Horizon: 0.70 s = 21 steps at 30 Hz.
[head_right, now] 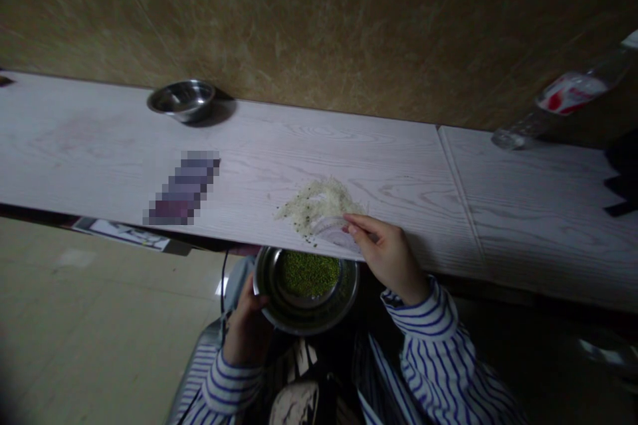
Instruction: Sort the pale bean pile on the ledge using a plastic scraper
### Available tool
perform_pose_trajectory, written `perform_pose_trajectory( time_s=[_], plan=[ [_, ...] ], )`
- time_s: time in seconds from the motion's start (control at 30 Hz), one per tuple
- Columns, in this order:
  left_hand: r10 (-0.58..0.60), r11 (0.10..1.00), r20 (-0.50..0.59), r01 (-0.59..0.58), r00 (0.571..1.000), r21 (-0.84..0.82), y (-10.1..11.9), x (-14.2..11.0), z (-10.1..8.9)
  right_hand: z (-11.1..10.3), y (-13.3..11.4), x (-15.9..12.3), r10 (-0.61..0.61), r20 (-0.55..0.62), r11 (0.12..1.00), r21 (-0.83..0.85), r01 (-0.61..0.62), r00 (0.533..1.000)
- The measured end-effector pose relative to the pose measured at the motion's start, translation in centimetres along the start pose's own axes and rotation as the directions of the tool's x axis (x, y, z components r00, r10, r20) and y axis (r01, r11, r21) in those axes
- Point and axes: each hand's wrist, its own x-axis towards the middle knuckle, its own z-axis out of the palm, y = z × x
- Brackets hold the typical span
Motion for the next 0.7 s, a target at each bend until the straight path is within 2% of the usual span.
perform_pose_trajectory(
  time_s=[0.13,0.33,0.7],
  plan=[
    [-0.031,1.0,0.05,0.031,0.998,-0.002,0.38,-0.24,0.11,0.02,0.17,0.04,0.002,-0.017,1.0,0.001,-0.002,1.0],
    [0.003,1.0,0.01,-0.003,1.0,-0.001,0.17,-0.19,0.15,0.63,0.03,0.2,-0.013,0.025,1.0,-0.004,0.013,1.0],
    [-0.02,1.0,0.058,0.02,0.998,0.004,0.7,-0.44,0.46,-0.04,-0.18,-0.25,0.015,0.037,1.0,0.004,-0.015,0.999]
  ],
)
